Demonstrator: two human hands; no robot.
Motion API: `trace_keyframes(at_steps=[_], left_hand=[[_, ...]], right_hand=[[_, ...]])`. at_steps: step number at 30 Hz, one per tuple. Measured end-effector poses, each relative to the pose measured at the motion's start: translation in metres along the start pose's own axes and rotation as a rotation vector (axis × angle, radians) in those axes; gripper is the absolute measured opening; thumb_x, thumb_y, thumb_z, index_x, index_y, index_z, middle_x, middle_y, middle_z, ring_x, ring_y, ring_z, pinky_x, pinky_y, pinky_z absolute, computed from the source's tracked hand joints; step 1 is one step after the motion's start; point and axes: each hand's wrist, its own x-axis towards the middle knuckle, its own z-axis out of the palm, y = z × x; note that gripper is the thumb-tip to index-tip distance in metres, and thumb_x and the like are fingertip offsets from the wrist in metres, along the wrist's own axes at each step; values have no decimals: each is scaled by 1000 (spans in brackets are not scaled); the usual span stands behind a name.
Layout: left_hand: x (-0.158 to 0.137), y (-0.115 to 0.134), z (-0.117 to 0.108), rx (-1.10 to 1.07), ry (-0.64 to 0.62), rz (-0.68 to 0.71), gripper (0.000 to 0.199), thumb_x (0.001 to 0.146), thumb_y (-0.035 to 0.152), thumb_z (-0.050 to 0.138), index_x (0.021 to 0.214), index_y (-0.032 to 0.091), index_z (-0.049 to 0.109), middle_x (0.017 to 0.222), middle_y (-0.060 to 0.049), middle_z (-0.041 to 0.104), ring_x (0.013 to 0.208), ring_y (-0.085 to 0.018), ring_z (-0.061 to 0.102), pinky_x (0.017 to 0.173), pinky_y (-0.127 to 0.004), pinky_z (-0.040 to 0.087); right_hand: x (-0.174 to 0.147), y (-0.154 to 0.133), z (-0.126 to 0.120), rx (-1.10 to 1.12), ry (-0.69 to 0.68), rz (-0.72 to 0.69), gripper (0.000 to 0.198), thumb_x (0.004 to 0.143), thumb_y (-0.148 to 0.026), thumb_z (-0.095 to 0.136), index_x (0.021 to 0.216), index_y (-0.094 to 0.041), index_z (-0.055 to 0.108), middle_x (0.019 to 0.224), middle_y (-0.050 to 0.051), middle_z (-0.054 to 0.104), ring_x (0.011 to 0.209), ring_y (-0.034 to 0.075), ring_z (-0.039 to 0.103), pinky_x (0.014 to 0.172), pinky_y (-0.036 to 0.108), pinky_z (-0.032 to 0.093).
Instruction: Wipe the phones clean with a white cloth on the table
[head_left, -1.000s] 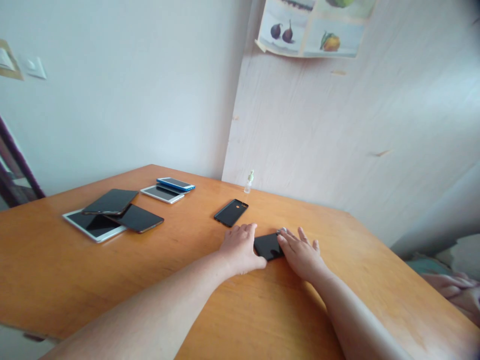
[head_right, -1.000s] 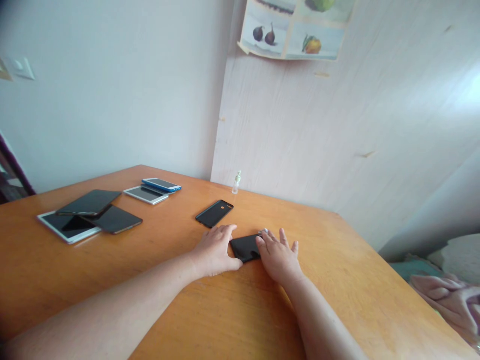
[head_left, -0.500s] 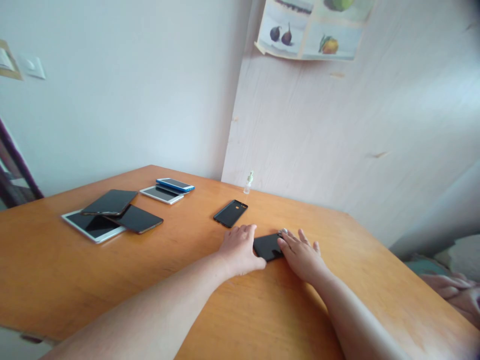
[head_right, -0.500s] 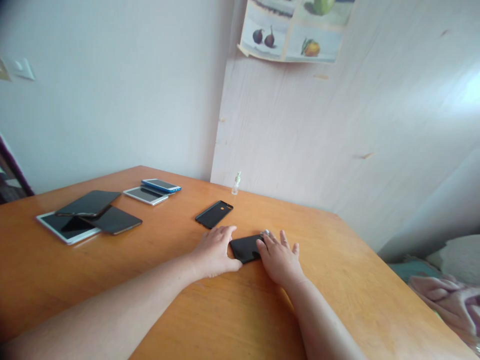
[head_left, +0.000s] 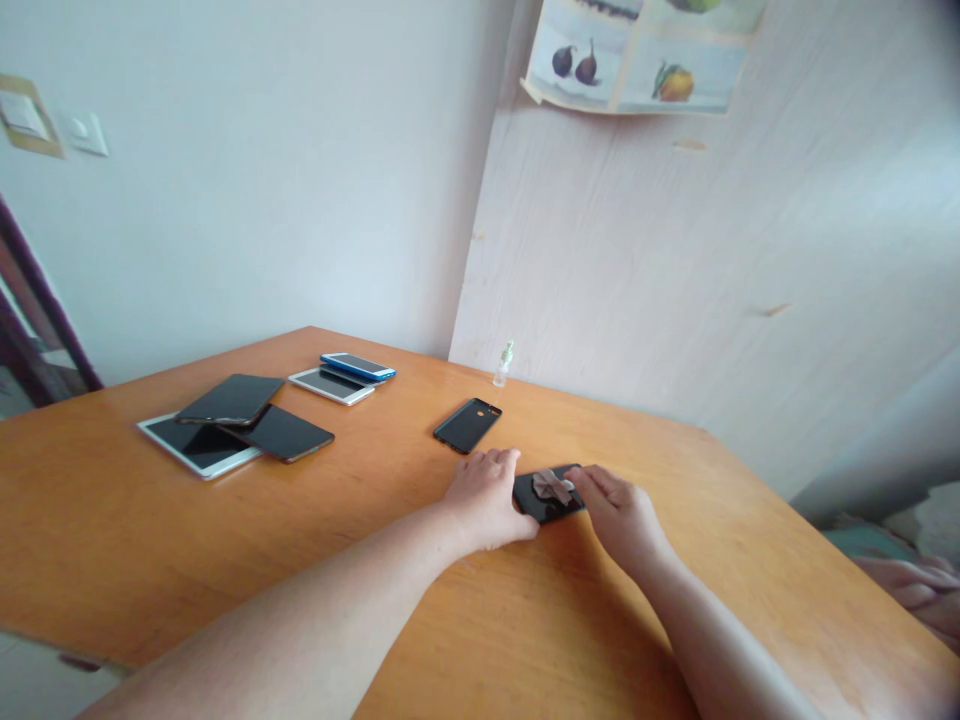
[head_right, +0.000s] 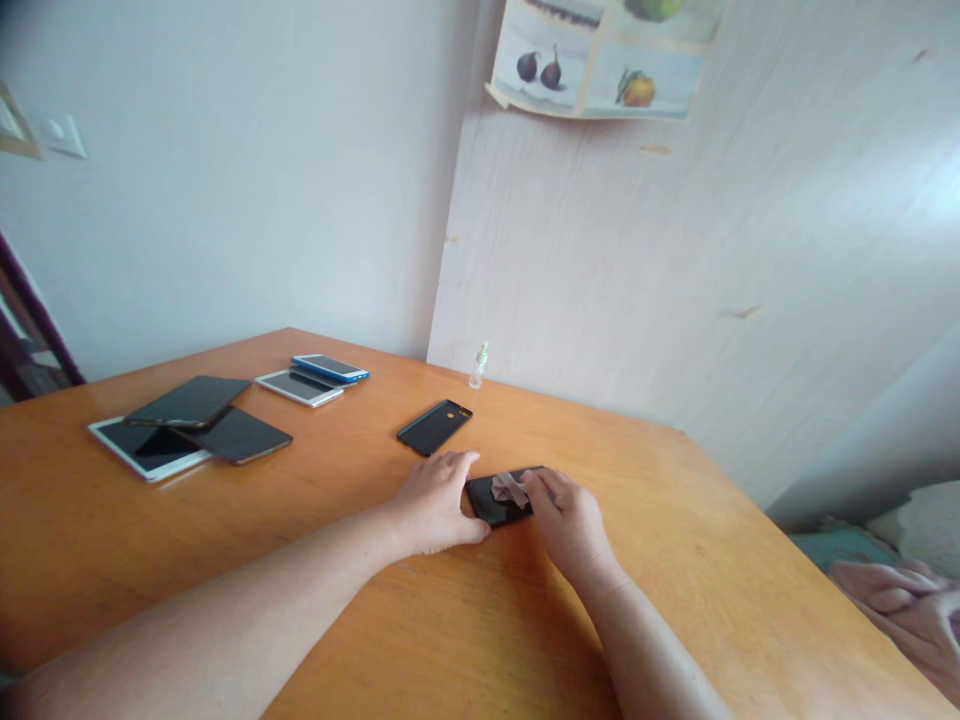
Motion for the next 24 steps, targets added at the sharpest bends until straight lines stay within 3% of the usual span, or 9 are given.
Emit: trace_keyframes(at_steps=[3,8,14,17,21,24], left_hand=[[0,1,-2,1,-17,2,83,58,52,69,130,19,43,129,-13,54,119,-34,49,99,-46,39],[0,3,-4,8,-13,-6,76,60,49,68,126,19,45,126,-13,56,118,-34,50,99,-46,40],[0,5,-6,8,-24,11,77,58,50,70,125,20,45,124,-11,56,117,-34,50,97,-46,40],[0,5,-7,9,-20,6,75,57,50,70,122,21,47,121,-11,57,115,-33,51,96,-45,41],[0,3,-6,27,-28,19,64,60,54,68,114,22,54,113,-10,58,111,-33,52,92,-43,43],[1,1,-6,44,-41,20,56,61,56,67,105,24,59,109,-9,58,108,-33,54,90,-42,44]], right_hand=[[0,-1,5,-21,26,-41,35,92,-41,43,101,-22,71,94,6,69,89,21,62,79,31,47],[-3,-9,17,-132,-146,-192,29,90,-29,47,105,-25,71,94,6,66,90,19,60,80,30,46],[9,29,0,-374,-7,31,25,88,-30,49,79,-21,71,83,6,61,81,19,58,73,29,43],[6,26,1,-286,-18,22,22,86,-29,50,78,-21,68,82,5,62,77,18,58,71,28,43],[-4,-5,16,-62,-127,-129,17,85,-25,51,88,-22,67,87,3,64,80,17,59,72,27,45],[-4,-10,17,-49,-172,-168,16,84,-22,51,84,-22,68,87,3,64,81,17,59,72,26,44]])
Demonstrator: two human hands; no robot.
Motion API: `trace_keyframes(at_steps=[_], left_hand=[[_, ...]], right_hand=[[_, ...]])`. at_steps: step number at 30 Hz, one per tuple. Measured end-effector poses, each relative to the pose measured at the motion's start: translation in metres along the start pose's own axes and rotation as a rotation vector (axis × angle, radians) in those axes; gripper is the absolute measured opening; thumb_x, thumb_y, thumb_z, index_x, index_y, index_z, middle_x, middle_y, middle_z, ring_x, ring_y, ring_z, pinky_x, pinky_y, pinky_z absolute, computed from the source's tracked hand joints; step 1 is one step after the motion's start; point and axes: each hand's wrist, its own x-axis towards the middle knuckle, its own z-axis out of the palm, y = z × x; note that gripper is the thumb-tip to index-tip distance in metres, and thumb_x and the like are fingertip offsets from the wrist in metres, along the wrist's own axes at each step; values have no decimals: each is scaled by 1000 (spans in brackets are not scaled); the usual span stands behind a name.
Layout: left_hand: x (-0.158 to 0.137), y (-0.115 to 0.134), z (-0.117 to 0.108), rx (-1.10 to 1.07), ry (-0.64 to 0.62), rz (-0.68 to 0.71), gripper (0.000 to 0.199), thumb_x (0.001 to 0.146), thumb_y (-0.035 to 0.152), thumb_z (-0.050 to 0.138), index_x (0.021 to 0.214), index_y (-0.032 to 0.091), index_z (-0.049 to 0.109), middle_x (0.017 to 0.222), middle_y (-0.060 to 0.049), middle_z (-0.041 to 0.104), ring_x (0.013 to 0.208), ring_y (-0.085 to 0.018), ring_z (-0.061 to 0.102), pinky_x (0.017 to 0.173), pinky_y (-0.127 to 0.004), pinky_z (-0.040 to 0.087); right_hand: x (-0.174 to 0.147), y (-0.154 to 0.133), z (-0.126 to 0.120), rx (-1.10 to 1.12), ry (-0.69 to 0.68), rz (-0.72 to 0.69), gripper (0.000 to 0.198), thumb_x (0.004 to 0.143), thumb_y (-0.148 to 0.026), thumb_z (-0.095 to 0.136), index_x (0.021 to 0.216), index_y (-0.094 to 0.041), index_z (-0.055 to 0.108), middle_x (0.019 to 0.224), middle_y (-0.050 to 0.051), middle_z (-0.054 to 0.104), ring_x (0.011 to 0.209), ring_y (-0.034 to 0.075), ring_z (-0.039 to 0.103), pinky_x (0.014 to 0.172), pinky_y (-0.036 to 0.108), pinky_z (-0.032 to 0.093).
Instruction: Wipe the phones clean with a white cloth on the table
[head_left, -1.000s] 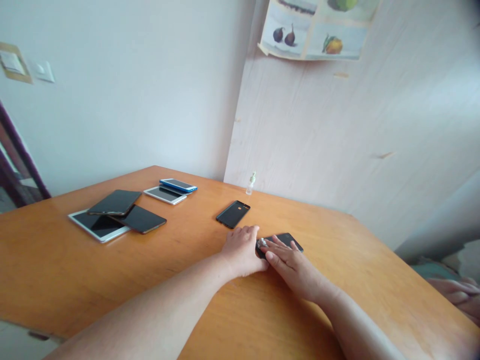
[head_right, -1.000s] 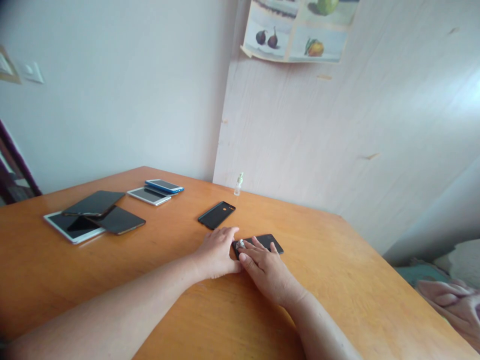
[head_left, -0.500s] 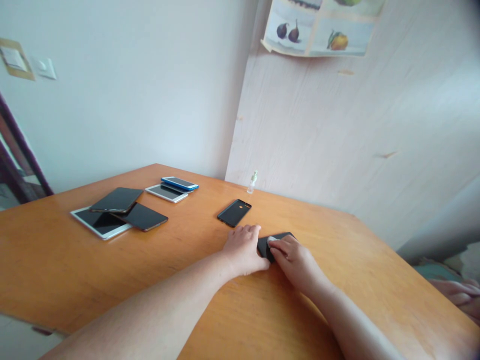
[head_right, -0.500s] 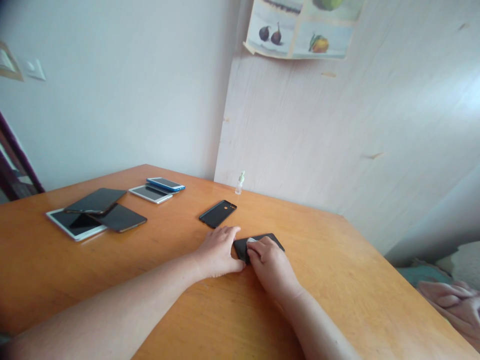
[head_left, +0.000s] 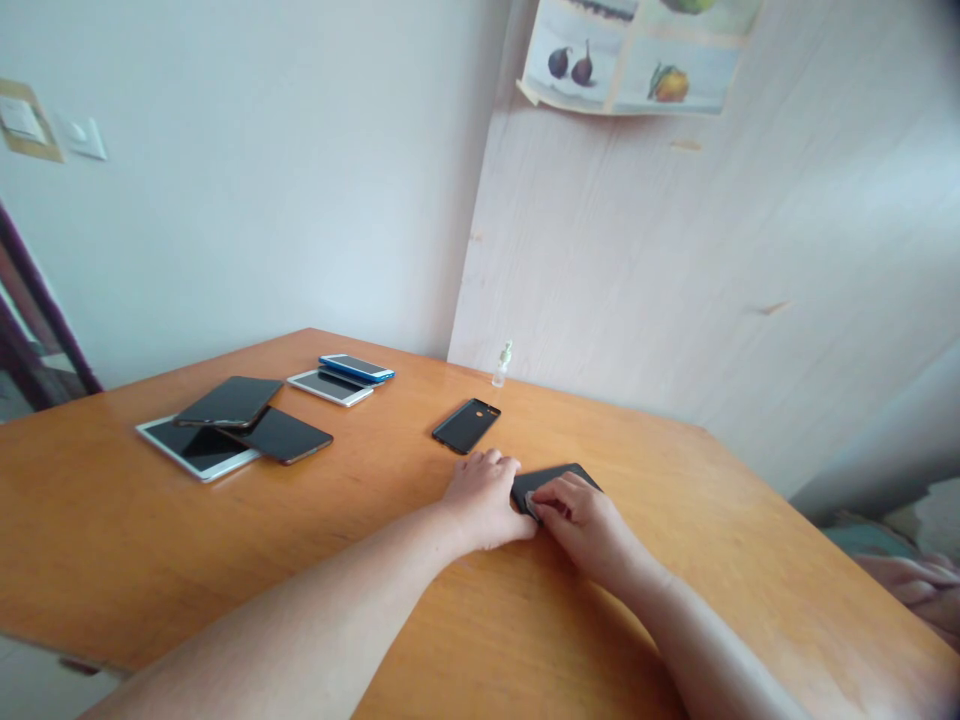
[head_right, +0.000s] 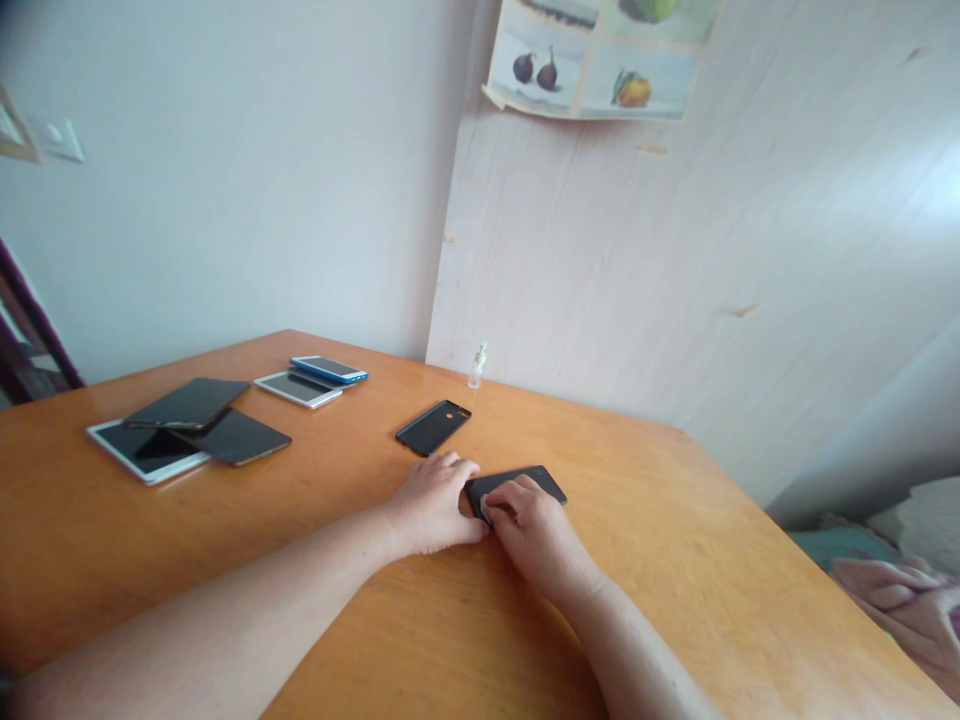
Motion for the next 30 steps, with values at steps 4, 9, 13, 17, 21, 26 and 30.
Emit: trace_keyframes(at_steps=[4,9,13,17,21,26,30], left_hand=[[0,0,2,-2,12,10,53,60,56,68,102,25,61,106,-8,58,105,-32,55,89,-42,44],[0,1,0,-4,6,0,53,59,55,70,103,26,62,106,-7,59,106,-31,55,91,-42,44],[0,1,-1,-5,-1,3,53,60,56,69,102,25,63,105,-8,59,105,-32,55,90,-42,45],[0,0,0,-2,13,14,53,59,57,69,101,25,63,104,-8,59,103,-31,56,88,-42,45],[1,1,0,1,-1,0,54,59,56,70,103,26,63,106,-7,59,106,-31,55,90,-41,45],[0,1,-1,-21,4,8,54,59,56,70,103,26,63,106,-7,59,105,-32,55,90,-42,45],[0,0,-1,-17,9,13,55,59,58,69,102,25,63,104,-8,59,105,-32,55,90,-42,44]], right_hand=[[2,32,-16,-180,75,202,15,82,-22,53,80,-20,68,82,4,62,75,16,59,69,27,42],[-2,36,-19,-187,93,209,16,80,-18,52,80,-21,68,84,4,61,77,17,59,70,27,43],[-7,-3,-5,7,-12,-60,20,79,-13,48,78,-22,65,88,3,61,82,16,59,74,26,45],[-5,3,-9,-27,-23,-24,18,79,-14,49,78,-21,66,86,3,61,79,15,58,72,25,43],[0,46,-26,-276,86,287,15,80,-20,52,83,-19,67,82,5,60,74,17,57,68,28,41],[-3,34,-21,-252,56,203,16,79,-15,51,82,-19,66,86,5,60,80,18,58,73,27,41],[-7,-1,-6,-75,-36,-63,17,81,-14,49,79,-22,64,87,3,60,82,16,57,73,25,42]])
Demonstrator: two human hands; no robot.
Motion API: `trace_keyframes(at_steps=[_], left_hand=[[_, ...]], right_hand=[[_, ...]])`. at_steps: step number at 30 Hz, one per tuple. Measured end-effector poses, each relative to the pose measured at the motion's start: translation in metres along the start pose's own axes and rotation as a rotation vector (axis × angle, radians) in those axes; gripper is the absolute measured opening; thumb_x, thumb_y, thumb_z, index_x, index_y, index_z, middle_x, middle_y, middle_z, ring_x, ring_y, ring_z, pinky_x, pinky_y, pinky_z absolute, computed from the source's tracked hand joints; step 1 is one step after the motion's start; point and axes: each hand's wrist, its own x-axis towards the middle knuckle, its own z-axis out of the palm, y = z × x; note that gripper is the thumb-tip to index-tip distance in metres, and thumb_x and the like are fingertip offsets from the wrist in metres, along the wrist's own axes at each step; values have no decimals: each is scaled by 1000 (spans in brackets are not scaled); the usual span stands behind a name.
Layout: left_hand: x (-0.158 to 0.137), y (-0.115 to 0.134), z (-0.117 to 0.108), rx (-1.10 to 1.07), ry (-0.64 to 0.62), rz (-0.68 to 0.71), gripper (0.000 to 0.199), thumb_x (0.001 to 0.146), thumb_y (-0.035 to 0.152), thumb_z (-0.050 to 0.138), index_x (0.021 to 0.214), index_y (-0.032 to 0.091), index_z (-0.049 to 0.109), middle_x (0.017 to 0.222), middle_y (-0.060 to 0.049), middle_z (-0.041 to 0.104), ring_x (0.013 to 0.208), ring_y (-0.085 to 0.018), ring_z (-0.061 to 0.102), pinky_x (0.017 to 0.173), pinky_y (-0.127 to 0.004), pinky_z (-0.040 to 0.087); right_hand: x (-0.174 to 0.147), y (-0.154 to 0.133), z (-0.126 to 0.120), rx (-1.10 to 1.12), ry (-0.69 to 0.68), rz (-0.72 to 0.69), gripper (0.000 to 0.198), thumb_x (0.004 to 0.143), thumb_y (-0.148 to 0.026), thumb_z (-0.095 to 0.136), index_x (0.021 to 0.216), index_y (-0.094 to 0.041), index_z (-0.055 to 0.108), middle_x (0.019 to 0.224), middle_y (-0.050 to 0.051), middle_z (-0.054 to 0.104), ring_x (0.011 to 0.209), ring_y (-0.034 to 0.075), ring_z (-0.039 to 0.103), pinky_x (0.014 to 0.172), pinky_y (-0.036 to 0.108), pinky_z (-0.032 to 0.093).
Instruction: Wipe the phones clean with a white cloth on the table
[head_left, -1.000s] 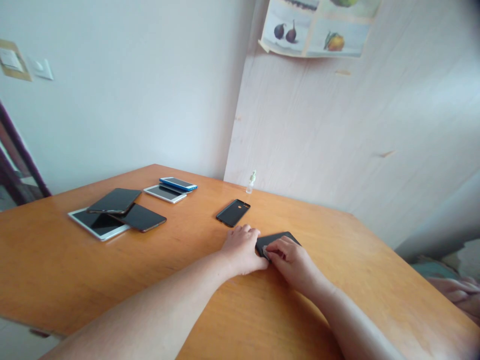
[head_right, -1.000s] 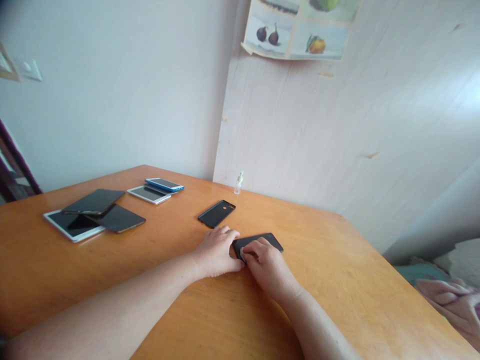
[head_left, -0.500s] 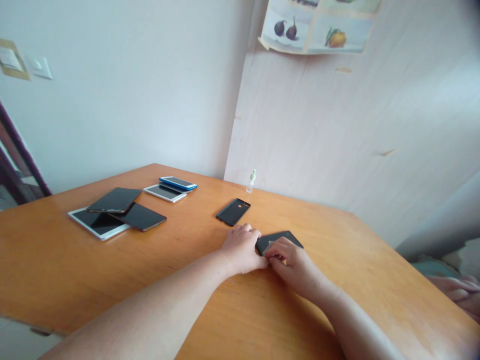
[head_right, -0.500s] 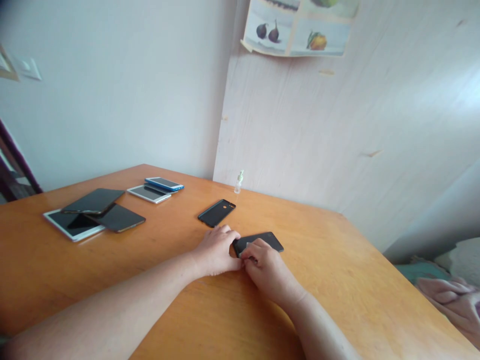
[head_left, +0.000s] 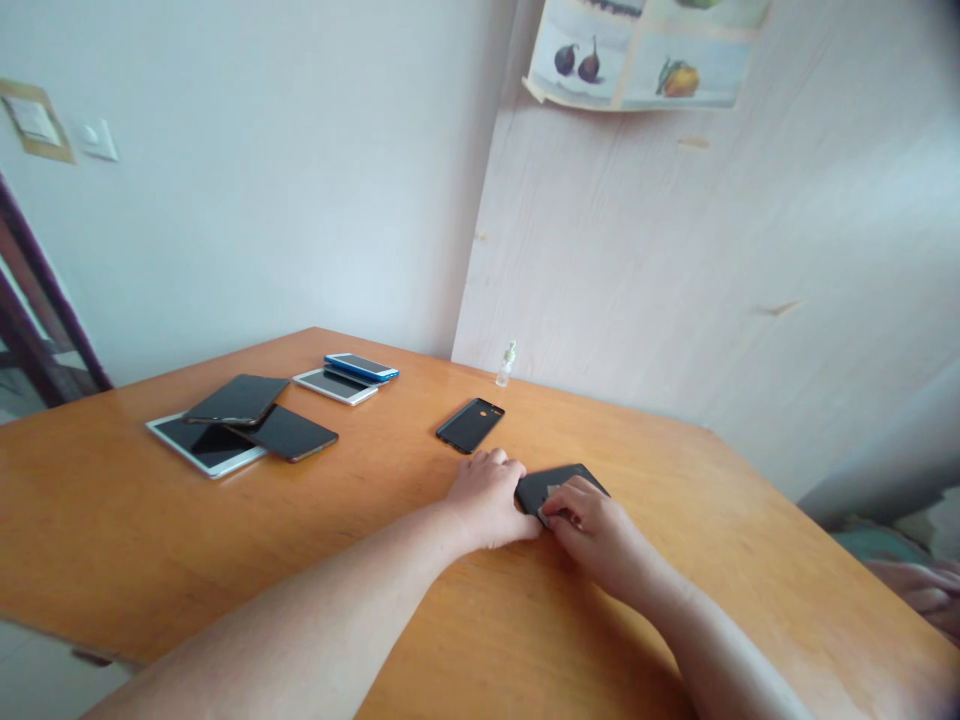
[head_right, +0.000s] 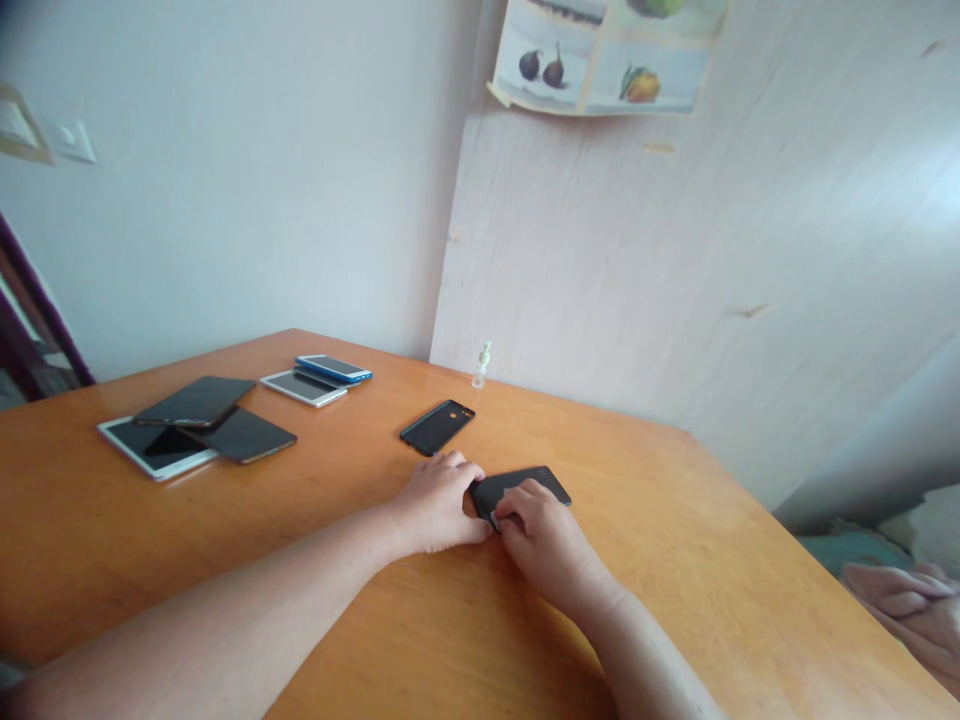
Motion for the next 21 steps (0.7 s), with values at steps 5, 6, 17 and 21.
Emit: trace_keyframes(at_steps=[5,6,17,21], left_hand=[[1,-2,3,-1,18,6,54,58,57,70,102,26,63,103,-7,58,103,-31,55,88,-42,45],[1,-2,4,-2,21,8,54,58,57,70,102,26,63,103,-7,58,103,-31,55,88,-42,45],[1,-2,3,-8,10,6,53,58,58,69,99,25,63,102,-7,57,103,-31,54,87,-40,45],[2,-3,4,-6,4,7,55,57,57,70,103,26,62,105,-7,57,104,-31,54,88,-40,44]], right_hand=[[0,29,-11,-153,40,225,15,82,-19,51,82,-21,65,84,5,60,80,18,57,72,28,41],[0,38,-15,-216,60,299,15,83,-20,51,83,-20,66,84,6,60,79,18,57,72,28,40],[0,5,-3,-97,-11,3,17,85,-15,48,85,-21,64,90,4,60,86,17,56,76,26,40],[-1,37,-14,-297,49,272,16,86,-19,48,86,-19,64,86,7,61,84,20,56,73,29,38]])
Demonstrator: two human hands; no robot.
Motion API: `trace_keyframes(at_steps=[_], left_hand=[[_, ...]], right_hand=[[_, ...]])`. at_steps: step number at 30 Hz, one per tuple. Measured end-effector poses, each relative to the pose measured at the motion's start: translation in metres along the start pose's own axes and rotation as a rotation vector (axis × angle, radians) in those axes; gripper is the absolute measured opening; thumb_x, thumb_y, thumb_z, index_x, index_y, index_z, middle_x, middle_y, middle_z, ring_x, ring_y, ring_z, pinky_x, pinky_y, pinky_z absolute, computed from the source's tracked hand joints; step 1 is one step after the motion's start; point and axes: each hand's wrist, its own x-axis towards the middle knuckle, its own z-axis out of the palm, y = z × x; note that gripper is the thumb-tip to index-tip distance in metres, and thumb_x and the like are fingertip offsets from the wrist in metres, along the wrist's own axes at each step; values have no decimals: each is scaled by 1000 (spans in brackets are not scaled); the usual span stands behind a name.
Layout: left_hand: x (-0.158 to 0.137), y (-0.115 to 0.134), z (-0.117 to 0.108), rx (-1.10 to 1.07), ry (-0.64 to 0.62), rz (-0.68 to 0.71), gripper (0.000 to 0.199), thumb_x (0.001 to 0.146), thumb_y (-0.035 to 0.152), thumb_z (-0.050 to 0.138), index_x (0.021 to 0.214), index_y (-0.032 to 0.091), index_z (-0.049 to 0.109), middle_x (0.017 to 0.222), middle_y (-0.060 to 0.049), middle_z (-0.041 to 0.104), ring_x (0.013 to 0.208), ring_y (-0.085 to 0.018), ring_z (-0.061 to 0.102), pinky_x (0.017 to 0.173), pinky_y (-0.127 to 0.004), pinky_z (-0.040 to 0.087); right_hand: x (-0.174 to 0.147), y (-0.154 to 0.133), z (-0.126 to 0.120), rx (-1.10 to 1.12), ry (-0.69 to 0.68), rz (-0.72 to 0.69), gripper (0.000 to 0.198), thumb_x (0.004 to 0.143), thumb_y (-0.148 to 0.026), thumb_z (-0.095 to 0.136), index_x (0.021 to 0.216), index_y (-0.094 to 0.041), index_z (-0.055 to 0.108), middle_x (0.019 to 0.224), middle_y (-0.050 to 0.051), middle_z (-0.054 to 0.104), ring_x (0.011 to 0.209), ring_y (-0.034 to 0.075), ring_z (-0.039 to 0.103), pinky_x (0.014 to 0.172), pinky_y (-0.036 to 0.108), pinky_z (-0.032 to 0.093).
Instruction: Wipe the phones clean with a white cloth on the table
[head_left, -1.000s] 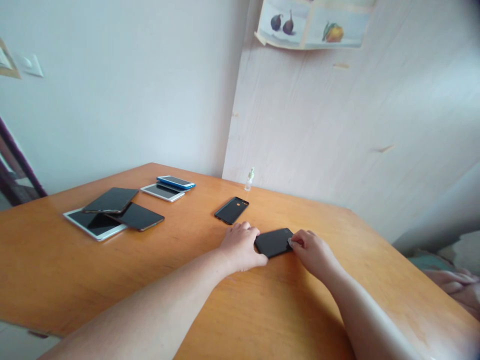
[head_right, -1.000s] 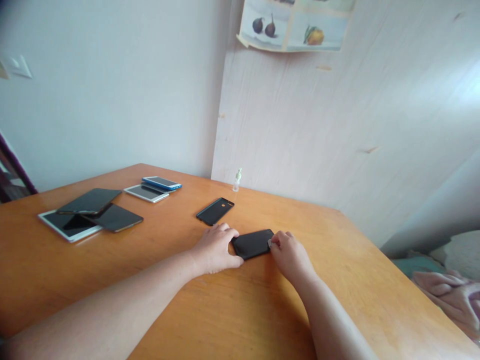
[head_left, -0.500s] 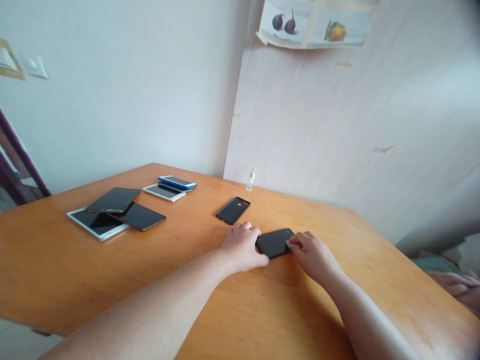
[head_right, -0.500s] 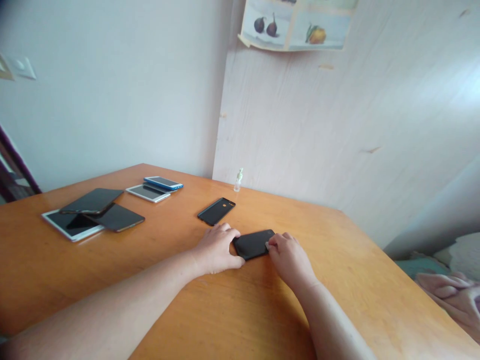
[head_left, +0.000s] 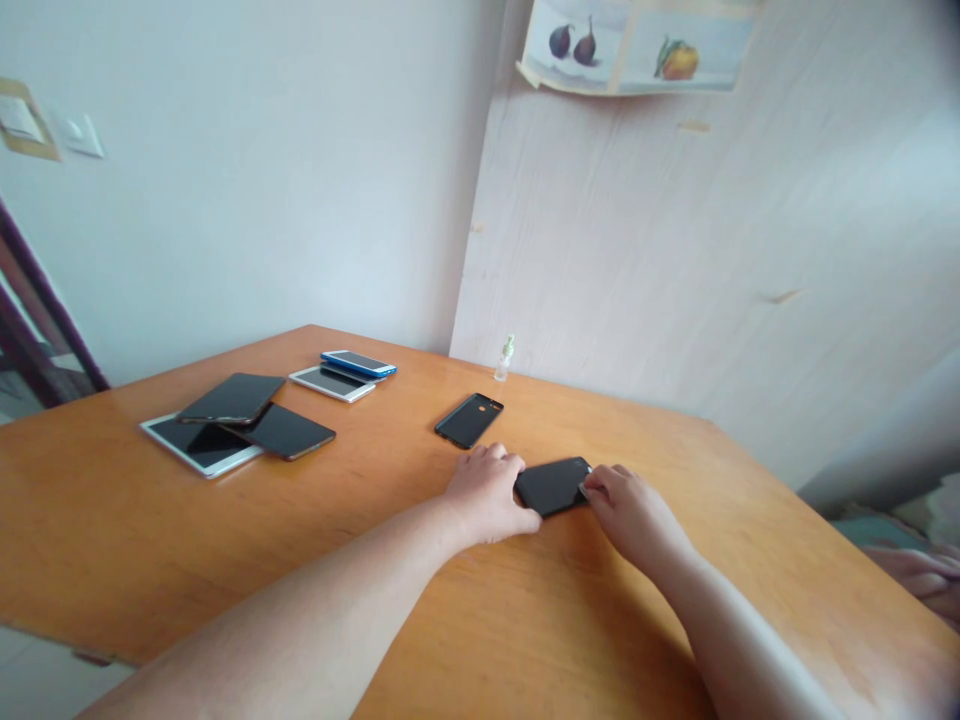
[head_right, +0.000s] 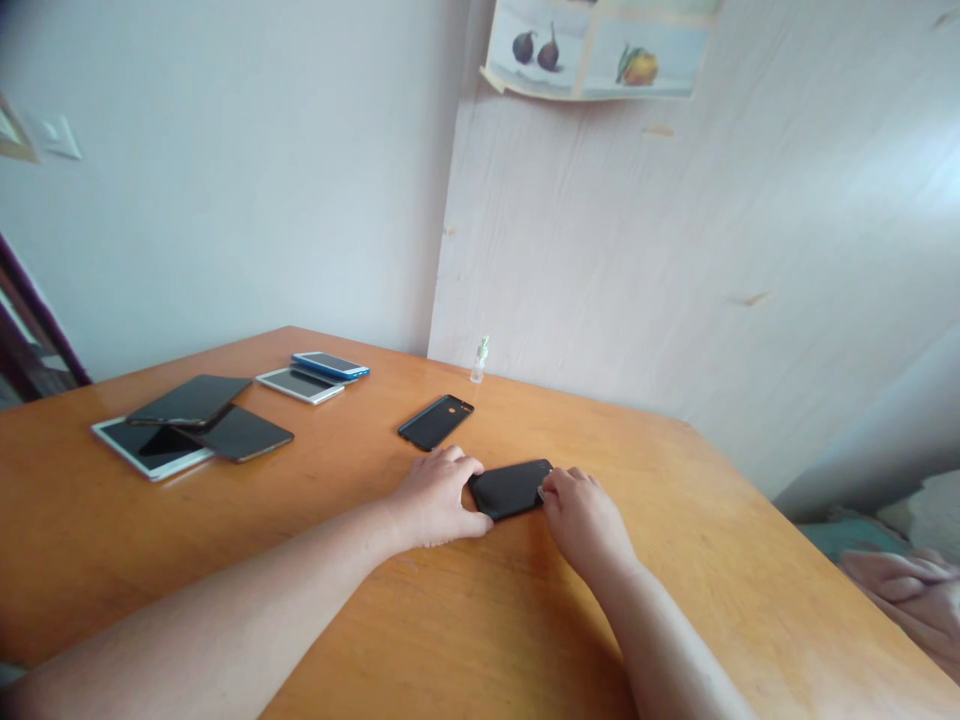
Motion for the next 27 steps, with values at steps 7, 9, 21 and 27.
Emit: trace_keyframes(at_steps=[7,9,21,27], left_hand=[[0,0,1,6,-2,-4,54,57,59,69,101,27,62,105,-7,57,106,-31,53,89,-40,44],[0,0,1,6,5,0,55,57,59,68,101,27,62,104,-7,57,105,-31,53,89,-40,44],[-1,1,0,-7,14,-1,54,58,58,68,101,26,62,102,-7,57,103,-30,54,88,-41,45],[-1,0,0,5,9,9,54,58,60,68,100,26,62,103,-7,57,103,-31,55,86,-41,45]], right_hand=[[-4,-14,-1,76,-66,-162,16,85,-19,47,84,-21,63,86,4,64,85,18,56,73,27,38],[-5,-18,-1,110,-79,-194,18,86,-20,46,84,-22,64,87,3,64,85,18,57,73,27,39],[-10,-31,-5,200,-55,-303,24,87,-17,47,86,-22,71,91,5,67,87,19,60,79,29,44],[-6,-17,-4,185,-47,-267,24,87,-19,49,92,-24,72,93,5,68,89,19,61,82,31,45]])
